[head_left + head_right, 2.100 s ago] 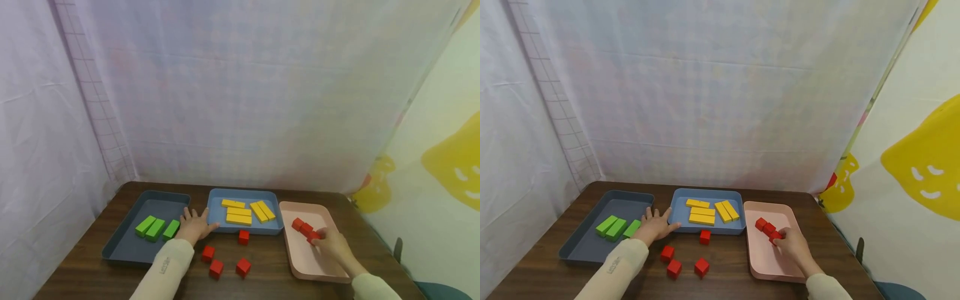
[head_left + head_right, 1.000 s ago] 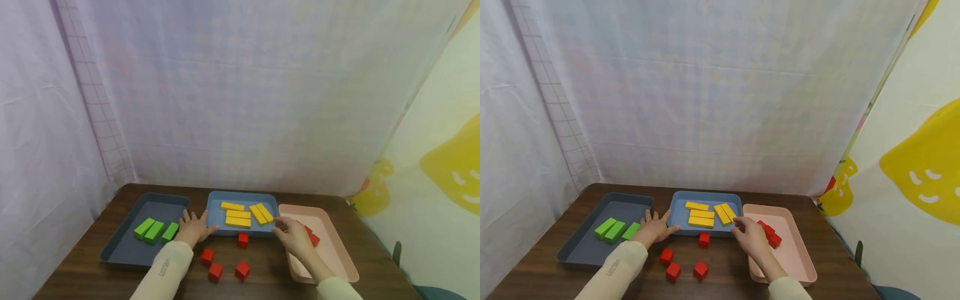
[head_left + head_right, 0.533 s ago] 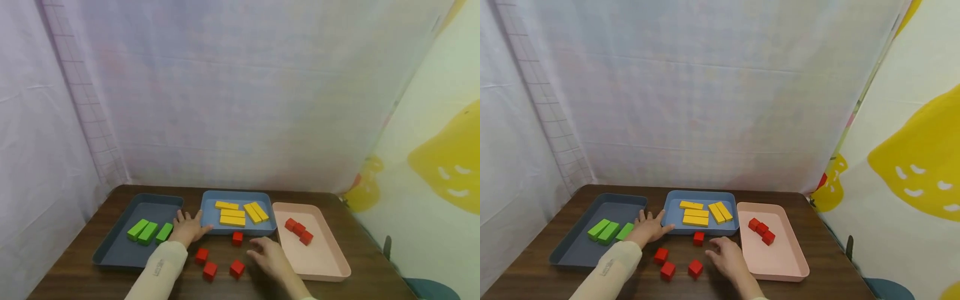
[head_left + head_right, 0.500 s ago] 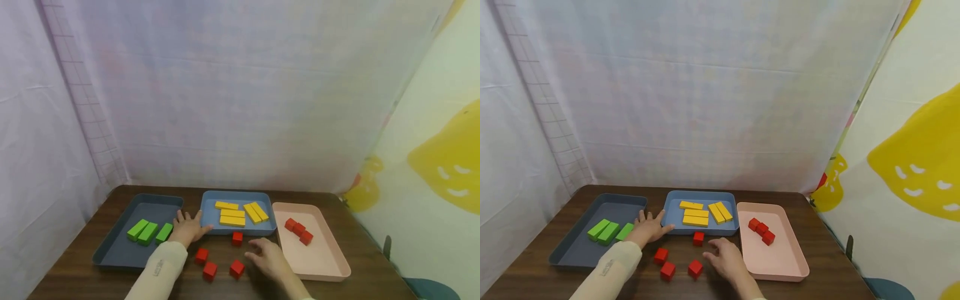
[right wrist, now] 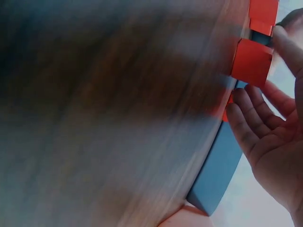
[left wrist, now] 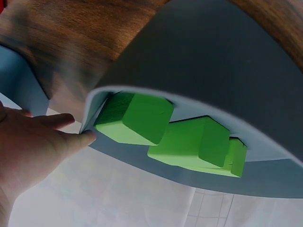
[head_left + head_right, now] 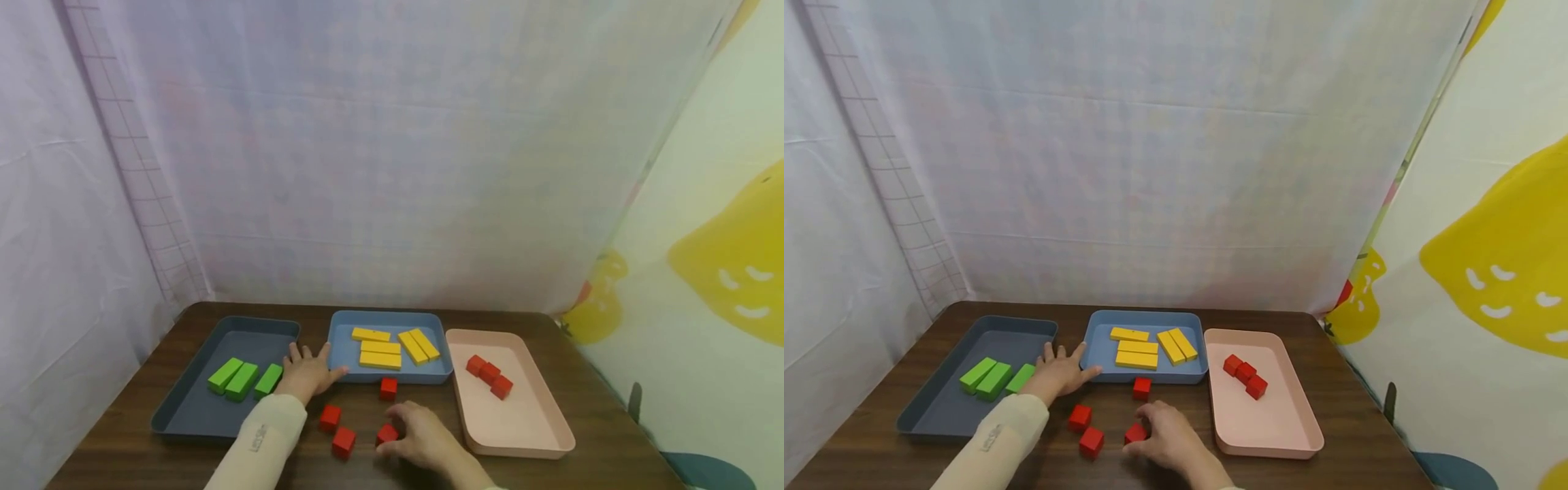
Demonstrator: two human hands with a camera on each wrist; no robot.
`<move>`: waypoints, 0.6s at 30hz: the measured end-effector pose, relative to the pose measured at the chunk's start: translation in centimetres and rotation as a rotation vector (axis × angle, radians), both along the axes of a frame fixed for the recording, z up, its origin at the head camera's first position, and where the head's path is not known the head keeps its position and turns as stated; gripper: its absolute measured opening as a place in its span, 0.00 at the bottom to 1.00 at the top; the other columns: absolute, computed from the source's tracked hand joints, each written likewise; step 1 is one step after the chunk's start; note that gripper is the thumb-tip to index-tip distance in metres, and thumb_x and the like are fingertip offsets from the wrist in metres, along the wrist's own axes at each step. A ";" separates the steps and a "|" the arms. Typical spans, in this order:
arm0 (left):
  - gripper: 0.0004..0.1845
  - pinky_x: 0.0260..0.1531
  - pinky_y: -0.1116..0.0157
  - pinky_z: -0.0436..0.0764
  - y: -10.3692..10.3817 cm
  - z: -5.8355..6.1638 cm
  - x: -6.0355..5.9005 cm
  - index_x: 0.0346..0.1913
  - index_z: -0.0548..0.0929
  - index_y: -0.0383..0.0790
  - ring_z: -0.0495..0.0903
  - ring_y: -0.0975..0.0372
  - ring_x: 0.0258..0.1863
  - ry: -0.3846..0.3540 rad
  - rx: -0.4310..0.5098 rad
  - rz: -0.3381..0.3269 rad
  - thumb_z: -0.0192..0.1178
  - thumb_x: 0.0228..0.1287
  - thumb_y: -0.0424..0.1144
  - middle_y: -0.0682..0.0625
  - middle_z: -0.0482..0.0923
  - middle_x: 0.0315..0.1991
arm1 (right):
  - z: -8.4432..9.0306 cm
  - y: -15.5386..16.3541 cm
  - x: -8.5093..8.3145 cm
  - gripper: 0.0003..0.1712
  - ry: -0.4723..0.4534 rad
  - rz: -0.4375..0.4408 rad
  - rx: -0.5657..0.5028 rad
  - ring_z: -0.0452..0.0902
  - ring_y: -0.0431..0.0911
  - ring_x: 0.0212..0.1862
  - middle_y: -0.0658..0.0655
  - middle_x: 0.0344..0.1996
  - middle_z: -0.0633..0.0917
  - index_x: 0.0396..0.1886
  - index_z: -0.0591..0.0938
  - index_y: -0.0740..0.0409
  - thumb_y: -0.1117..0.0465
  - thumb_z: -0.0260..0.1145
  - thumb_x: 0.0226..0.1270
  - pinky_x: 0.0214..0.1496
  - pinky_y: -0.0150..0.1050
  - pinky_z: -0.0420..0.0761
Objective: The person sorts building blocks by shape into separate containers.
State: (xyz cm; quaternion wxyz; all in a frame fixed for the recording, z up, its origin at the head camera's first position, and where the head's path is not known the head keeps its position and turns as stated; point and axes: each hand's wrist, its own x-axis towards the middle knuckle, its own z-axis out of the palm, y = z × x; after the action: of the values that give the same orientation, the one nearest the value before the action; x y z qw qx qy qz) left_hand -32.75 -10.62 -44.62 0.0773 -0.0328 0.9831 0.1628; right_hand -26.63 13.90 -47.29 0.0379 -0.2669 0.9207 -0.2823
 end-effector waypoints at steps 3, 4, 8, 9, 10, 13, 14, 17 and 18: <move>0.43 0.69 0.36 0.47 -0.1 0.0 0.0 0.78 0.57 0.42 0.38 0.30 0.73 -0.004 0.003 -0.002 0.51 0.70 0.65 0.22 0.49 0.72 | 0.0 -0.2 0.0 0.28 0.024 0.023 0.019 0.77 0.39 0.38 0.46 0.36 0.82 0.47 0.85 0.58 0.47 0.80 0.50 0.42 0.40 0.79; 0.43 0.69 0.36 0.47 -0.1 0.0 0.0 0.78 0.57 0.42 0.38 0.30 0.73 -0.005 0.006 -0.004 0.51 0.71 0.65 0.22 0.49 0.72 | 0.0 -0.2 0.0 0.27 0.033 0.026 0.025 0.77 0.38 0.37 0.46 0.36 0.82 0.46 0.85 0.58 0.48 0.80 0.50 0.42 0.40 0.79; 0.43 0.69 0.36 0.46 -0.2 0.0 0.0 0.78 0.56 0.42 0.38 0.30 0.73 -0.010 0.013 -0.006 0.50 0.71 0.64 0.21 0.48 0.73 | 0.2 -0.3 0.0 0.25 0.043 0.029 0.041 0.76 0.38 0.36 0.46 0.35 0.82 0.45 0.85 0.58 0.51 0.80 0.50 0.41 0.39 0.79; 0.42 0.69 0.36 0.46 -0.2 0.0 0.0 0.78 0.56 0.42 0.37 0.30 0.73 -0.011 0.015 -0.007 0.50 0.71 0.64 0.21 0.47 0.72 | 0.3 -0.3 -0.1 0.24 0.036 0.027 0.045 0.76 0.39 0.36 0.46 0.34 0.82 0.45 0.85 0.58 0.52 0.80 0.50 0.41 0.39 0.79; 0.42 0.69 0.36 0.46 -0.2 -0.1 0.0 0.78 0.56 0.42 0.37 0.30 0.73 -0.011 0.016 -0.007 0.50 0.71 0.64 0.21 0.47 0.72 | 0.4 -0.3 -0.1 0.24 0.022 0.020 0.050 0.76 0.38 0.36 0.46 0.34 0.81 0.45 0.85 0.58 0.53 0.80 0.50 0.41 0.39 0.79; 0.42 0.69 0.35 0.46 -0.3 -0.2 -0.2 0.78 0.56 0.42 0.37 0.30 0.73 -0.013 0.019 -0.009 0.50 0.72 0.64 0.21 0.47 0.73 | 0.7 -0.2 -0.1 0.21 -0.006 0.007 0.064 0.76 0.39 0.35 0.46 0.33 0.81 0.44 0.86 0.58 0.55 0.79 0.50 0.40 0.40 0.79; 0.42 0.69 0.35 0.46 -0.3 -0.3 -0.2 0.79 0.56 0.42 0.37 0.30 0.73 -0.012 0.019 -0.008 0.50 0.72 0.64 0.21 0.47 0.73 | 0.7 -0.2 -0.1 0.20 -0.011 0.003 0.068 0.76 0.39 0.36 0.46 0.34 0.81 0.43 0.86 0.57 0.56 0.79 0.51 0.41 0.40 0.79; 0.42 0.69 0.36 0.46 -0.3 -0.3 -0.3 0.79 0.55 0.43 0.36 0.30 0.73 -0.012 0.018 -0.009 0.50 0.72 0.64 0.22 0.46 0.73 | 0.8 -0.1 0.0 0.18 0.003 0.001 0.064 0.76 0.39 0.36 0.45 0.33 0.81 0.42 0.86 0.57 0.57 0.78 0.52 0.41 0.41 0.79; 0.42 0.69 0.36 0.46 -0.3 -0.2 -0.2 0.79 0.56 0.43 0.36 0.30 0.73 -0.012 0.019 -0.007 0.50 0.72 0.64 0.22 0.47 0.73 | 0.8 0.0 0.0 0.17 0.015 0.001 0.062 0.76 0.39 0.36 0.45 0.33 0.81 0.42 0.87 0.57 0.57 0.78 0.52 0.41 0.41 0.79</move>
State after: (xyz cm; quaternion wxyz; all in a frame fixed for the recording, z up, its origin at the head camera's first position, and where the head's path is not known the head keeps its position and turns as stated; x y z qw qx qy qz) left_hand -32.98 -10.91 -44.87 0.0843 -0.0294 0.9811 0.1714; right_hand -26.61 13.87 -46.45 0.0396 -0.2682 0.9290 -0.2519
